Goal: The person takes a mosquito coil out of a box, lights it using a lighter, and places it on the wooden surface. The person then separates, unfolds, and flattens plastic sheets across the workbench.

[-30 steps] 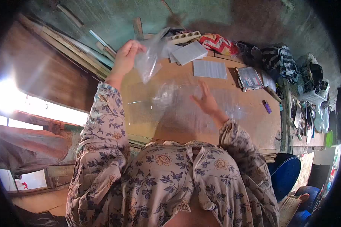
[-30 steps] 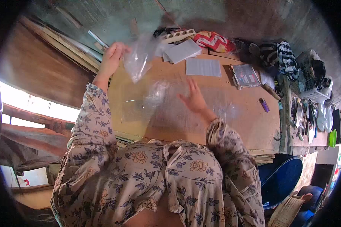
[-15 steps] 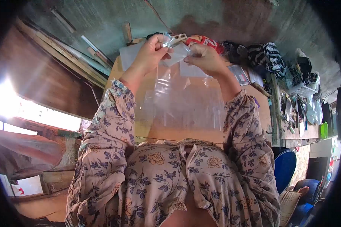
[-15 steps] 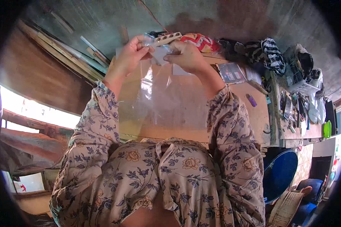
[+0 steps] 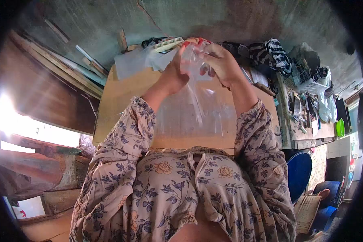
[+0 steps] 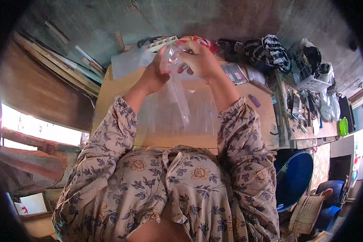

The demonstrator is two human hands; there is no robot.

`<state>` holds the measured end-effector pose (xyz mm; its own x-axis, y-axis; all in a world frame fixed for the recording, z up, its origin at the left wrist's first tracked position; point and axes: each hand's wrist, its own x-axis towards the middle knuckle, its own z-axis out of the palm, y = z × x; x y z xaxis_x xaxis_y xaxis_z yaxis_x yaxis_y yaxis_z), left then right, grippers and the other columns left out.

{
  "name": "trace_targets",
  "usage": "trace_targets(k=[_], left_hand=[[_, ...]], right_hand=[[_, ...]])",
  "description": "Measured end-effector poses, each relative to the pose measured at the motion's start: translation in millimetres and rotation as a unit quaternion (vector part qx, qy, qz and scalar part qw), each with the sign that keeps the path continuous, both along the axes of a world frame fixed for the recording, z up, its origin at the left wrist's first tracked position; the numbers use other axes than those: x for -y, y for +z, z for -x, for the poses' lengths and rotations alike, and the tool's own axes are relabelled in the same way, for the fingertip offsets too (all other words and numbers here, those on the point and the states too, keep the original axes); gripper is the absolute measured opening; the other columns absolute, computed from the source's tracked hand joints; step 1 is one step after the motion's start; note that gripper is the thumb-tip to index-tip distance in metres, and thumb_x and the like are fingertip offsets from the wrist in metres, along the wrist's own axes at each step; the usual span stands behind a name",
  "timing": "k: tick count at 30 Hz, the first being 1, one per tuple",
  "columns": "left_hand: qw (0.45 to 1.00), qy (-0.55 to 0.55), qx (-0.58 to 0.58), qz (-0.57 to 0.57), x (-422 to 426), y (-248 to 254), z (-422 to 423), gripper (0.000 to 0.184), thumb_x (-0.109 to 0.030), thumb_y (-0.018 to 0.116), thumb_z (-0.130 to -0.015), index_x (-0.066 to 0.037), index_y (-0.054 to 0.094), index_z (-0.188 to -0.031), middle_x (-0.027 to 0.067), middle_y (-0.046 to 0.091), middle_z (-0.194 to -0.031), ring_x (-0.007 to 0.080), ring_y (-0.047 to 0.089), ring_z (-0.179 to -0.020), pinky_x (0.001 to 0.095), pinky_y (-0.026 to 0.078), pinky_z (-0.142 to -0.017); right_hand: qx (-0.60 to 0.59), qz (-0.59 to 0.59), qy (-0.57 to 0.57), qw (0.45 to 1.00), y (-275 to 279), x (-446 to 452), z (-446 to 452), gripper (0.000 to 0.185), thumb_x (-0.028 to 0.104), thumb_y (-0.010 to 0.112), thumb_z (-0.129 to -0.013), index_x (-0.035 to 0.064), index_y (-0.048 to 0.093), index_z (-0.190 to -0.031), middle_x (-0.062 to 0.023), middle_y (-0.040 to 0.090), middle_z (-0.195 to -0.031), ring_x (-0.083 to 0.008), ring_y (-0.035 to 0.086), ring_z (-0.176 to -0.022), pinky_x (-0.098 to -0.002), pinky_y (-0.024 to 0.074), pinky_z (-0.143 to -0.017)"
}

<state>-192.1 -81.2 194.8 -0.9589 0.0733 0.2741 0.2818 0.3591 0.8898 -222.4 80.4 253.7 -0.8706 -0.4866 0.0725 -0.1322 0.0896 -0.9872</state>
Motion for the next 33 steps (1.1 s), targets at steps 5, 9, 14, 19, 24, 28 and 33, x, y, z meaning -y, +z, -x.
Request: trace_targets(k=[5,9,14,19,24,28,33], left_hand=[[0.997,-0.075,0.028,-0.017,32.9,-28.3,2.5,0.035,-0.005,0.051,-0.079,-0.001,0.041,-0.112,0.0083,0.054,-0.093,0.0146,0.055,-0.077,0.0261,0.046,-0.064],[0.981,0.006,0.19,-0.024,49.3,-15.8,-4.4,0.014,-0.009,0.05,-0.08,-0.001,0.052,-0.091,0.004,0.055,-0.073,0.0113,0.053,-0.062,0.0219,0.043,-0.054],[0.98,0.022,0.197,0.005,49.5,-12.4,-8.3,0.013,-0.013,0.05,-0.081,-0.001,0.054,-0.085,-0.0015,0.05,-0.062,0.007,0.045,-0.055,0.0196,0.037,-0.05],[0.985,-0.025,0.037,0.165,53.9,-6.8,-14.3,0.017,-0.021,0.057,-0.075,-0.005,0.053,-0.077,0.0011,0.05,-0.057,0.0106,0.048,-0.052,0.0266,0.038,-0.05],[0.924,-0.012,0.036,0.38,57.6,3.8,-20.7,0.014,-0.017,0.06,-0.07,-0.006,0.057,-0.077,0.0052,0.054,-0.064,0.0172,0.051,-0.06,0.0281,0.041,-0.057],[0.889,0.047,0.044,0.454,112.3,-53.5,0.3,0.015,-0.018,0.059,-0.072,-0.006,0.057,-0.08,0.0098,0.059,-0.074,0.0223,0.058,-0.07,0.0317,0.044,-0.065],[0.976,0.144,0.163,0.015,142.7,-72.0,-12.0,0.012,-0.014,0.056,-0.077,-0.003,0.055,-0.081,0.005,0.058,-0.074,0.0132,0.056,-0.068,0.0259,0.043,-0.06]], right_hand=[[-0.087,-0.011,-0.08,0.993,-3.7,-30.4,16.2,0.017,0.008,0.06,-0.072,0.0024,0.049,-0.084,-0.0009,0.049,-0.064,-0.0076,0.047,-0.051,-0.0218,0.0362,-0.043],[-0.053,-0.022,-0.089,0.994,-26.8,-67.7,42.7,0.021,0.004,0.06,-0.071,-0.0003,0.049,-0.088,-0.0032,0.051,-0.07,-0.008,0.048,-0.057,-0.0225,0.0409,-0.046],[-0.037,-0.03,-0.056,0.997,-41.5,-88.1,46.7,0.027,0.001,0.062,-0.069,0.0011,0.048,-0.092,-0.001,0.048,-0.069,-0.0082,0.046,-0.054,-0.0205,0.0363,-0.047],[-0.05,-0.093,-0.063,0.992,-57.3,-102.5,54.3,0.024,0.003,0.06,-0.072,0.0041,0.049,-0.093,0.0009,0.05,-0.069,-0.0078,0.047,-0.055,-0.0201,0.0378,-0.05],[0.033,-0.041,-0.075,0.996,-52.9,-102.6,47.6,0.014,0.005,0.058,-0.074,0.0078,0.046,-0.082,0.0006,0.052,-0.069,-0.0114,0.055,-0.064,-0.0205,0.0401,-0.052],[0.047,0.068,-0.011,0.997,-40.2,-93.2,29.0,0.015,0.005,0.057,-0.076,0.0092,0.043,-0.075,-0.004,0.057,-0.074,-0.0157,0.059,-0.07,-0.022,0.042,-0.052],[0.05,0.091,-0.006,0.995,-35.2,-84.0,1.0,0.013,0.002,0.055,-0.076,0.0089,0.043,-0.078,-0.0071,0.058,-0.074,-0.0153,0.059,-0.064,-0.0221,0.0444,-0.05]])
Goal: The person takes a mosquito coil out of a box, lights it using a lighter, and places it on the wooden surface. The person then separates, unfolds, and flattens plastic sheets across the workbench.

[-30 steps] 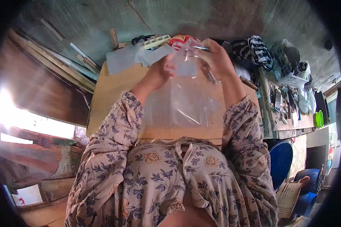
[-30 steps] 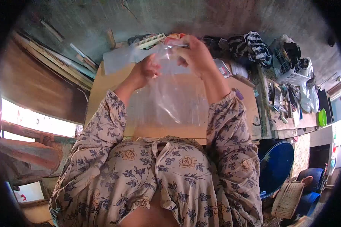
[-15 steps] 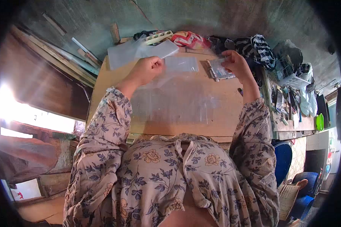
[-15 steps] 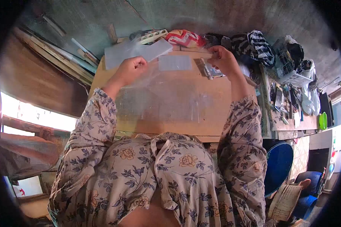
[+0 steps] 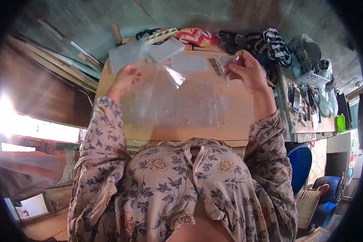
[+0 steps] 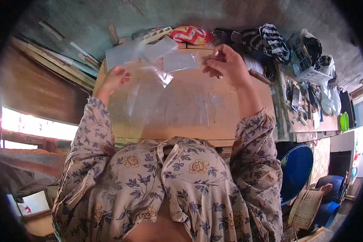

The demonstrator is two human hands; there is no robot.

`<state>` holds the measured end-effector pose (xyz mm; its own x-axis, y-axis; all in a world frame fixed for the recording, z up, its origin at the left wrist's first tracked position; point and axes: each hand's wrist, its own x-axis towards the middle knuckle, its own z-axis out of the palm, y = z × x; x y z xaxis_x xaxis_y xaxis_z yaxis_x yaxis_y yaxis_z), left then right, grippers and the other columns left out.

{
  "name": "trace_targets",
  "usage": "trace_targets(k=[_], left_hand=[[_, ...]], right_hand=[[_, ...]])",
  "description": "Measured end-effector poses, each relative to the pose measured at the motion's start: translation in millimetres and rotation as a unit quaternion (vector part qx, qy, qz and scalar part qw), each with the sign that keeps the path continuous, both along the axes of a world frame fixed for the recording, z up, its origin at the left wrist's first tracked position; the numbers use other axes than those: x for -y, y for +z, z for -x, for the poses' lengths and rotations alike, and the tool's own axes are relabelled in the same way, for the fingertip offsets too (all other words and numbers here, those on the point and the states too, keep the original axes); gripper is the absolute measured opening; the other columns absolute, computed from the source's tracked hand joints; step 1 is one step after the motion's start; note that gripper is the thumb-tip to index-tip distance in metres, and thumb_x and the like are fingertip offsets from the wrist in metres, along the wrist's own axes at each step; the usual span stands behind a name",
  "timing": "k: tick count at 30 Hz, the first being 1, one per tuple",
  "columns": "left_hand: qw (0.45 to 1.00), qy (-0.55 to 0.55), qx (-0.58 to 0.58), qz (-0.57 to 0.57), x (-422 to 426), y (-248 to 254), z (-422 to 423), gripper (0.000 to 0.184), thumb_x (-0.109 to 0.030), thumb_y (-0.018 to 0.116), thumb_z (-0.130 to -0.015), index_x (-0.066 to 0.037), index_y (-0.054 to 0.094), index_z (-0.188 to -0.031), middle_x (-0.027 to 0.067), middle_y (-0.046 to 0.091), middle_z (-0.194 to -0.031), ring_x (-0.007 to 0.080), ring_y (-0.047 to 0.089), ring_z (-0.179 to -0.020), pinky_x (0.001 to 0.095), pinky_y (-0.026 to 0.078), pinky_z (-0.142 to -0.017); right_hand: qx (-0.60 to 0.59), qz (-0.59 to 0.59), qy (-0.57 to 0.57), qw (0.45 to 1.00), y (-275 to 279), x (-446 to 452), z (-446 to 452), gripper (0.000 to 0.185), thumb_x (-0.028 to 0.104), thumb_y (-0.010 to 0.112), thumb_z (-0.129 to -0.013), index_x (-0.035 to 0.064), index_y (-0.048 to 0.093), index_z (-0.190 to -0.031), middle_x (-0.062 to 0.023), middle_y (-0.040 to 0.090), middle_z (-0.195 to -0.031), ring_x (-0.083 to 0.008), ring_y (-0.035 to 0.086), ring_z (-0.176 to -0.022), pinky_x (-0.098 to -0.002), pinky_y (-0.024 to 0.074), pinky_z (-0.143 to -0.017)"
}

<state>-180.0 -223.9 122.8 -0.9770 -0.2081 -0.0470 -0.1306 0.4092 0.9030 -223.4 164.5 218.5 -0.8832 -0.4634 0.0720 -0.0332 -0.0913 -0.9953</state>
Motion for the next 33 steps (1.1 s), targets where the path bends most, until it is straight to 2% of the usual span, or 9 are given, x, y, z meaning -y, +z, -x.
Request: trace_targets(k=[1,2,4,6,8,14,24,29,33], left_hand=[[0.982,0.045,0.068,-0.169,1.8,9.4,-4.0,0.012,-0.013,0.056,-0.078,-0.002,0.055,-0.081,0.0028,0.057,-0.072,0.0097,0.053,-0.066,0.0229,0.041,-0.058],[0.982,0.043,0.071,-0.169,3.5,17.8,-6.1,0.012,-0.013,0.056,-0.078,-0.002,0.055,-0.081,0.0028,0.057,-0.072,0.0097,0.053,-0.066,0.0229,0.041,-0.058],[0.999,-0.019,-0.018,0.027,7.8,29.2,-9.9,0.014,-0.015,0.057,-0.078,-0.002,0.054,-0.081,0.0005,0.053,-0.067,0.0061,0.047,-0.061,0.0193,0.037,-0.054],[0.995,-0.08,-0.015,0.054,16.8,29.7,-7.1,0.015,-0.016,0.061,-0.075,-0.002,0.055,-0.08,-0.0015,0.051,-0.065,0.0053,0.043,-0.06,0.0193,0.035,-0.052],[0.932,-0.189,0.083,0.297,23.3,39.6,-7.0,0.017,-0.016,0.063,-0.072,-0.002,0.055,-0.078,-0.0023,0.05,-0.062,0.0053,0.044,-0.058,0.0203,0.036,-0.051],[0.963,-0.172,0.169,0.119,39.1,-16.2,15.2,0.018,-0.015,0.063,-0.069,-0.001,0.056,-0.077,0.0018,0.055,-0.063,0.0088,0.05,-0.053,0.0239,0.041,-0.051],[0.975,-0.029,0.098,0.198,4.2,-96.8,15.2,0.031,-0.018,0.062,-0.07,-0.001,0.053,-0.094,0.0067,0.059,-0.069,0.0162,0.057,-0.059,0.0288,0.046,-0.059],[0.977,-0.068,0.062,0.191,3.7,-99.3,-7.7,0.059,-0.018,0.066,-0.065,-0.003,0.04,-0.115,0.0059,0.06,-0.073,0.0179,0.057,-0.072,0.0286,0.044,-0.068],[0.971,-0.105,0.119,0.177,14.4,-95.7,-23.1,0.049,-0.015,0.065,-0.065,-0.002,0.046,-0.109,0.0057,0.06,-0.072,0.0168,0.058,-0.067,0.0278,0.045,-0.063]], right_hand=[[-0.002,0.006,-0.013,1.0,-2.9,-1.7,-3.9,0.015,0.001,0.055,-0.076,0.0084,0.042,-0.079,-0.0059,0.058,-0.074,-0.0151,0.059,-0.064,-0.0222,0.0443,-0.049],[-0.003,0.011,-0.027,1.0,-6.6,-3.6,-6.0,0.017,0.0,0.055,-0.076,0.0079,0.041,-0.08,-0.0047,0.057,-0.073,-0.0149,0.059,-0.063,-0.0224,0.0443,-0.048],[0.006,0.008,-0.047,0.999,-21.2,-14.7,-4.4,0.017,0.0,0.056,-0.075,0.0078,0.041,-0.082,-0.0043,0.057,-0.073,-0.0147,0.059,-0.062,-0.0224,0.0444,-0.048],[0.011,0.003,-0.07,0.997,-41.0,-21.6,-1.9,0.018,0.001,0.056,-0.075,0.0077,0.042,-0.083,-0.004,0.056,-0.072,-0.0144,0.059,-0.062,-0.0224,0.0444,-0.048],[0.085,-0.065,-0.119,0.987,-58.3,-27.2,-2.9,0.019,0.002,0.057,-0.073,0.0065,0.043,-0.085,-0.0049,0.056,-0.073,-0.0145,0.058,-0.061,-0.0214,0.0438,-0.048],[0.157,-0.163,-0.164,0.96,-149.8,-26.1,-0.3,0.034,0.001,0.058,-0.071,0.0027,0.045,-0.102,-0.0077,0.056,-0.073,-0.0151,0.057,-0.058,-0.0233,0.0431,-0.045],[0.077,-0.324,-0.209,0.92,-222.5,-41.4,13.2,0.049,-0.002,0.057,-0.064,0.001,0.041,-0.11,-0.0047,0.054,-0.07,-0.0115,0.051,-0.054,-0.0221,0.0408,-0.045],[0.044,-0.304,-0.296,0.904,-230.7,-39.9,5.2,0.029,0.002,0.06,-0.064,0.0046,0.055,-0.093,-0.0048,0.057,-0.065,-0.0134,0.055,-0.06,-0.025,0.0438,-0.052],[0.116,-0.165,-0.273,0.94,-228.2,-40.7,-5.6,0.013,0.0,0.056,-0.067,0.0033,0.056,-0.079,-0.0021,0.055,-0.064,-0.0099,0.052,-0.057,-0.0227,0.0413,-0.051]])
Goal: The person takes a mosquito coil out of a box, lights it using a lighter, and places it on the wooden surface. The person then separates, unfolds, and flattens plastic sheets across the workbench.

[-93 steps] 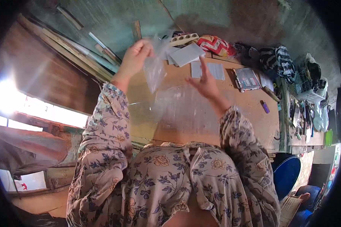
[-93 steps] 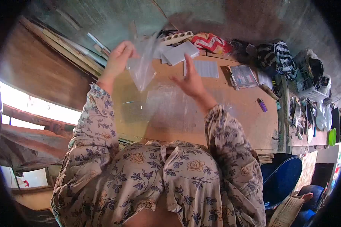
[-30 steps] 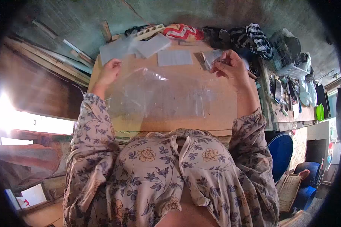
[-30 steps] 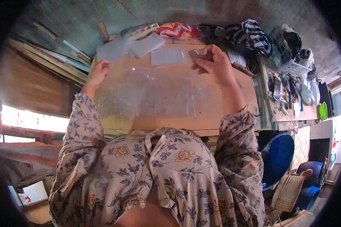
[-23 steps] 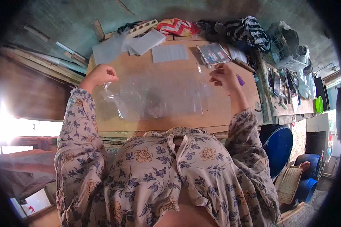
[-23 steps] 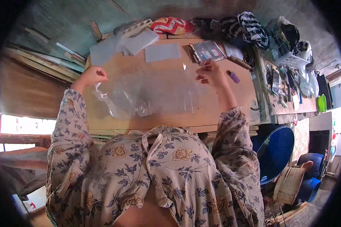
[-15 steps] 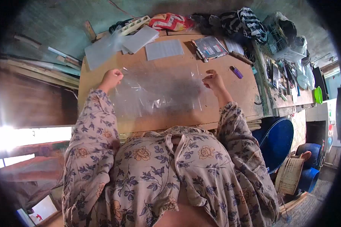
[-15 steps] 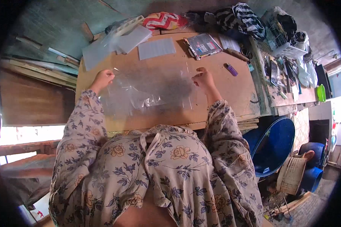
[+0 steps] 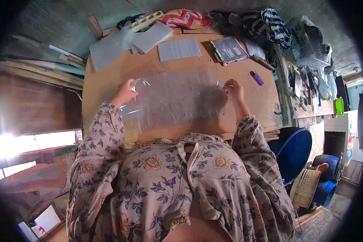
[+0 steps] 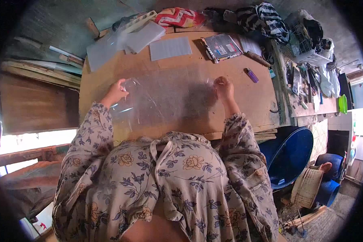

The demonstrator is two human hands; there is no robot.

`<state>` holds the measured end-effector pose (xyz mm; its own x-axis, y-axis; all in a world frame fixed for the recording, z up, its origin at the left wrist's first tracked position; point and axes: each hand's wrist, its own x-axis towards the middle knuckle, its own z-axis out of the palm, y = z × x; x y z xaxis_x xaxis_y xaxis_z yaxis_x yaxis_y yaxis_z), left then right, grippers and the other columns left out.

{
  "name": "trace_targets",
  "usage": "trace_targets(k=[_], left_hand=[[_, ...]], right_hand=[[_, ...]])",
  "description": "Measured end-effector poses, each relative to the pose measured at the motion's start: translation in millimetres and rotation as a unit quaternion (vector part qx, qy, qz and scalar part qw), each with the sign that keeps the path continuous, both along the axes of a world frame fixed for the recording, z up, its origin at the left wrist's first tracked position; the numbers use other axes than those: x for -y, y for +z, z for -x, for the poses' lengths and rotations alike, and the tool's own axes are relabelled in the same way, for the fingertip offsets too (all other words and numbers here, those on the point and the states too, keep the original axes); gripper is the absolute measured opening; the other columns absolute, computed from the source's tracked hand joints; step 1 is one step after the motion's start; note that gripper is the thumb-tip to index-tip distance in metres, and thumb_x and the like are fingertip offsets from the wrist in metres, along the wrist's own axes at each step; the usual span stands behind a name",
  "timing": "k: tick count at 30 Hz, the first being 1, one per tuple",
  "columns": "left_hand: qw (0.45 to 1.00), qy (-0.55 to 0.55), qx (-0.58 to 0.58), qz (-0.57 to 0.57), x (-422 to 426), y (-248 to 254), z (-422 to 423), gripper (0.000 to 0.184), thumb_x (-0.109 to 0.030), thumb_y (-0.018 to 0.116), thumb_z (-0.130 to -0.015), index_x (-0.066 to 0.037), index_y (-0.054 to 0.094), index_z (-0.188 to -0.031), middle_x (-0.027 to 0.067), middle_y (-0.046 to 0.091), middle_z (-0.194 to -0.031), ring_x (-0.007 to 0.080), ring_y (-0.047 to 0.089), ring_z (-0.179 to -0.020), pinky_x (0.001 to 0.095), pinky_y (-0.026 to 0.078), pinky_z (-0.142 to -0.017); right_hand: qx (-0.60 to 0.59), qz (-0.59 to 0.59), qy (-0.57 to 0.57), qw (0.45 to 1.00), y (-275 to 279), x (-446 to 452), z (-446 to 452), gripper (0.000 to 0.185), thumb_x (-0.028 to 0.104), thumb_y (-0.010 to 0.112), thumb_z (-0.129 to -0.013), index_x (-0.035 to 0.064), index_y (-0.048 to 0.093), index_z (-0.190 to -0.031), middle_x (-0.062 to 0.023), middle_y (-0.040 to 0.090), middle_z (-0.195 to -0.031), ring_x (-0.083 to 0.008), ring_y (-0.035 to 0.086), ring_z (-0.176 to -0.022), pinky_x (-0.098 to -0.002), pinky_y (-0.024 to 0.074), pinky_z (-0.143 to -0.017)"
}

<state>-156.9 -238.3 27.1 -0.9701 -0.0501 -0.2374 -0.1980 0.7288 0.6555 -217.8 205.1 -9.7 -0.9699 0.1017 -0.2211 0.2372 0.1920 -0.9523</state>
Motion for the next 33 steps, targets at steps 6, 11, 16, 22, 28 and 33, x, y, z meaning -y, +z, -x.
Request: trace_targets(k=[6,11,16,22,28,33], left_hand=[[0.993,0.09,0.068,-0.02,-13.0,12.1,-2.9,0.019,-0.014,0.06,-0.07,-0.001,0.058,-0.085,0.0059,0.06,-0.067,0.0142,0.06,-0.063,0.0256,0.046,-0.054],[0.99,0.106,-0.091,0.024,-8.7,-7.6,6.0,0.021,-0.017,0.059,-0.071,-0.003,0.056,-0.086,0.0106,0.06,-0.076,0.0231,0.059,-0.076,0.0303,0.045,-0.062],[0.935,0.038,-0.263,0.233,-43.1,23.0,-22.9,0.039,-0.016,0.054,-0.07,-0.004,0.046,-0.106,0.0138,0.045,-0.111,0.03,0.043,-0.102,0.0392,0.033,-0.087],[0.941,-0.05,-0.129,0.308,-81.0,-7.6,-84.4,0.057,-0.038,0.045,-0.078,-0.011,0.03,-0.125,0.0136,0.017,-0.134,0.0315,0.013,-0.124,0.0531,0.01,-0.097],[0.941,-0.048,-0.074,0.327,-62.3,-7.7,-74.8,0.063,-0.046,0.039,-0.08,-0.014,0.021,-0.13,0.0121,0.01,-0.137,0.0296,0.006,-0.127,0.0516,0.009,-0.098],[0.933,0.088,-0.113,0.33,-39.1,16.8,-60.0,0.057,-0.039,0.042,-0.08,-0.012,0.024,-0.128,0.0173,0.031,-0.128,0.0338,0.03,-0.117,0.049,0.026,-0.092]], right_hand=[[-0.036,0.021,0.058,0.997,-4.8,-13.5,-7.9,0.007,-0.001,0.054,-0.069,0.0024,0.054,-0.075,-0.001,0.053,-0.063,-0.0079,0.05,-0.055,-0.0211,0.04,-0.049],[-0.016,-0.255,-0.019,0.967,20.4,0.5,-11.6,0.042,0.008,0.058,-0.07,0.0068,0.045,-0.109,-0.0088,0.055,-0.087,-0.0205,0.054,-0.077,-0.0297,0.0438,-0.067],[-0.203,-0.508,0.065,0.835,63.9,38.1,-28.7,0.055,0.021,0.062,-0.069,0.0149,0.039,-0.119,-0.0122,0.033,-0.124,-0.0328,0.032,-0.113,-0.047,0.0284,-0.09],[-0.143,-0.552,0.255,0.781,37.3,63.6,-54.0,0.055,0.043,0.049,-0.076,0.0188,0.036,-0.123,-0.0117,0.021,-0.134,-0.0342,0.016,-0.123,-0.0572,0.0164,-0.094],[-0.127,-0.556,0.253,0.782,27.0,65.5,-49.1,0.057,0.043,0.049,-0.076,0.02,0.033,-0.125,-0.0119,0.019,-0.135,-0.0344,0.015,-0.123,-0.0566,0.0162,-0.094],[-0.115,-0.554,0.248,0.787,33.9,60.0,-40.6,0.057,0.042,0.05,-0.076,0.0199,0.033,-0.125,-0.0123,0.02,-0.134,-0.0344,0.016,-0.123,-0.0564,0.016,-0.094]])
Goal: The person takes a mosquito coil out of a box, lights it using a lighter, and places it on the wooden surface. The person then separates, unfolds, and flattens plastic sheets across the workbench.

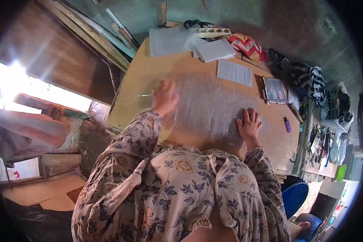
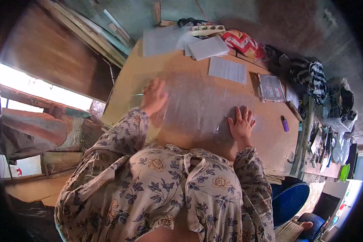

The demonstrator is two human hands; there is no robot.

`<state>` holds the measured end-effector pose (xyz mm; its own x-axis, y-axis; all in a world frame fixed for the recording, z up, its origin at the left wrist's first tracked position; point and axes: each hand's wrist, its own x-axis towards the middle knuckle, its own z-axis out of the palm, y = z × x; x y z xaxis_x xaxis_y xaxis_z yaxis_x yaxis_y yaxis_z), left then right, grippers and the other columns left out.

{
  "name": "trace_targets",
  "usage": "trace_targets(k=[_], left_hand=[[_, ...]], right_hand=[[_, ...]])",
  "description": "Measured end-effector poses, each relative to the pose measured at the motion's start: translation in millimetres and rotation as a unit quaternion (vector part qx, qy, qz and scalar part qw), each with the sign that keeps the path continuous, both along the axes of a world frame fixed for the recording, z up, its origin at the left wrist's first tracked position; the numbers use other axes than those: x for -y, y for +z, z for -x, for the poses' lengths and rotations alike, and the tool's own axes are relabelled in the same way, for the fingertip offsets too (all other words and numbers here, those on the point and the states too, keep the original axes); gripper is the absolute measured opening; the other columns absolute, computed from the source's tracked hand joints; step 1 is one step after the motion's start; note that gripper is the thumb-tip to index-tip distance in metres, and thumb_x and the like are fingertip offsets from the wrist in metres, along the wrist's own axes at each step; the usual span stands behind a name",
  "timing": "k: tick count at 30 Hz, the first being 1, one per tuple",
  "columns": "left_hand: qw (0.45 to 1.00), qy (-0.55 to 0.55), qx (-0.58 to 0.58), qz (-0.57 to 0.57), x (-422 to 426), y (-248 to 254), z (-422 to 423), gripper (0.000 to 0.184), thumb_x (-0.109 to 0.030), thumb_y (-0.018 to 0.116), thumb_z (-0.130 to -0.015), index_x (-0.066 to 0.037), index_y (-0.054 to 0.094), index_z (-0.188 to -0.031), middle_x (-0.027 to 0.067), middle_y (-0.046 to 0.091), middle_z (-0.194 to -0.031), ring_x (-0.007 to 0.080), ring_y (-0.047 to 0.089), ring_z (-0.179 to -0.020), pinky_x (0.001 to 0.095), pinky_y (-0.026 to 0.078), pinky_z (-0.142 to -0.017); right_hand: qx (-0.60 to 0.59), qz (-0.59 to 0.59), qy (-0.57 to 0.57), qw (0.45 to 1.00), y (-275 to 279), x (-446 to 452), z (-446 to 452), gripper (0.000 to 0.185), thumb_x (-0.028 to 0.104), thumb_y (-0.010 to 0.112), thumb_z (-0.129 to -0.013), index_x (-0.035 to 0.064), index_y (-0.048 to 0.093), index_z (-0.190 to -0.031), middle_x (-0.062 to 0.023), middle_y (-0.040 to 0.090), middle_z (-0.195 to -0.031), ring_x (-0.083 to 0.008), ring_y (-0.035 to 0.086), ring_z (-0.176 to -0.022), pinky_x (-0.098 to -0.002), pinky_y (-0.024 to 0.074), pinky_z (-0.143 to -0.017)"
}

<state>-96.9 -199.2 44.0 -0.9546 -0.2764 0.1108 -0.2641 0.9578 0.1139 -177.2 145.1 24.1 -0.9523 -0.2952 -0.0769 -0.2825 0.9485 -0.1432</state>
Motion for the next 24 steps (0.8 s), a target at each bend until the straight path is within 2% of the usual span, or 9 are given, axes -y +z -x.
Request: trace_targets(k=[1,3,7,10,11,13,18,21,24], left_hand=[[0.975,0.105,0.013,-0.193,17.2,-5.2,4.1,0.057,-0.036,0.042,-0.08,-0.01,0.025,-0.127,0.018,0.03,-0.128,0.0335,0.028,-0.118,0.0499,0.023,-0.093],[0.935,0.245,0.017,-0.256,79.0,-58.4,15.6,0.06,-0.036,0.047,-0.077,-0.007,0.027,-0.126,0.0198,0.035,-0.123,0.0339,0.033,-0.113,0.0474,0.026,-0.092],[0.969,0.239,0.028,-0.06,133.2,-76.9,8.6,0.075,-0.043,0.062,-0.065,-0.003,0.032,-0.122,0.0212,0.044,-0.115,0.0341,0.046,-0.103,0.0375,0.038,-0.085],[0.956,0.266,0.035,-0.119,103.7,-48.7,18.8,0.071,-0.041,0.069,-0.057,0.0,0.046,-0.11,0.0229,0.05,-0.106,0.0331,0.051,-0.095,0.0369,0.043,-0.078],[0.957,0.261,0.038,-0.122,103.6,-50.7,22.0,0.071,-0.041,0.069,-0.057,0.0,0.046,-0.11,0.0229,0.05,-0.106,0.0331,0.051,-0.095,0.0369,0.043,-0.078],[0.959,0.195,0.027,-0.205,108.6,-58.0,25.3,0.036,-0.028,0.069,-0.061,0.002,0.058,-0.078,0.0171,0.06,-0.069,0.0323,0.058,-0.071,0.0399,0.045,-0.066],[0.984,0.141,0.026,-0.108,82.2,-39.2,18.8,0.025,-0.021,0.063,-0.067,0.001,0.057,-0.079,0.0198,0.058,-0.075,0.0331,0.057,-0.074,0.0413,0.045,-0.065],[0.995,0.065,-0.079,0.008,86.1,-53.6,5.8,0.021,-0.02,0.06,-0.07,-0.001,0.054,-0.076,0.017,0.057,-0.068,0.0337,0.056,-0.067,0.0417,0.044,-0.06],[0.978,0.103,-0.133,-0.125,79.8,-44.9,-8.9,0.017,-0.016,0.058,-0.071,-0.001,0.05,-0.072,0.0157,0.055,-0.063,0.0349,0.054,-0.063,0.0411,0.043,-0.057]], right_hand=[[-0.012,0.004,-0.013,1.0,-1.2,-2.8,0.9,0.058,0.042,0.05,-0.076,0.0203,0.032,-0.126,-0.0125,0.02,-0.134,-0.0342,0.016,-0.123,-0.0561,0.0161,-0.094],[-0.029,0.012,-0.031,0.999,0.9,-6.6,2.7,0.059,0.042,0.05,-0.075,0.0207,0.03,-0.126,-0.0128,0.02,-0.134,-0.034,0.017,-0.123,-0.0559,0.0161,-0.094],[0.003,0.072,-0.234,0.97,-3.8,-44.0,9.3,0.071,0.045,0.055,-0.07,0.0198,0.025,-0.128,-0.0136,0.018,-0.134,-0.0337,0.019,-0.122,-0.0547,0.0184,-0.094],[0.037,0.116,-0.331,0.936,-0.6,-68.9,16.4,0.079,0.045,0.06,-0.064,0.0175,0.023,-0.129,-0.0138,0.019,-0.135,-0.033,0.02,-0.122,-0.051,0.0214,-0.094],[0.036,0.08,-0.309,0.947,4.0,-71.1,20.9,0.08,0.044,0.06,-0.064,0.0167,0.023,-0.129,-0.0145,0.021,-0.134,-0.0327,0.021,-0.122,-0.0495,0.022,-0.095],[0.038,0.046,-0.247,0.967,11.2,-65.3,34.7,0.08,0.04,0.062,-0.063,0.0145,0.025,-0.128,-0.0158,0.025,-0.131,-0.0317,0.024,-0.121,-0.046,0.0238,-0.095],[-0.006,0.24,0.144,0.96,-13.7,-2.0,93.0,0.075,0.016,0.071,-0.055,0.0026,0.036,-0.12,-0.0167,0.04,-0.12,-0.032,0.039,-0.11,-0.0356,0.0325,-0.092],[0.098,0.156,0.247,0.951,5.3,67.4,108.1,0.077,0.019,0.072,-0.053,0.0037,0.036,-0.119,-0.0161,0.041,-0.117,-0.0324,0.038,-0.11,-0.0381,0.0326,-0.092],[0.116,0.088,0.249,0.958,10.8,116.5,103.5,0.078,0.022,0.074,-0.05,0.0075,0.038,-0.118,-0.0151,0.04,-0.117,-0.0347,0.037,-0.11,-0.0447,0.0333,-0.09]])
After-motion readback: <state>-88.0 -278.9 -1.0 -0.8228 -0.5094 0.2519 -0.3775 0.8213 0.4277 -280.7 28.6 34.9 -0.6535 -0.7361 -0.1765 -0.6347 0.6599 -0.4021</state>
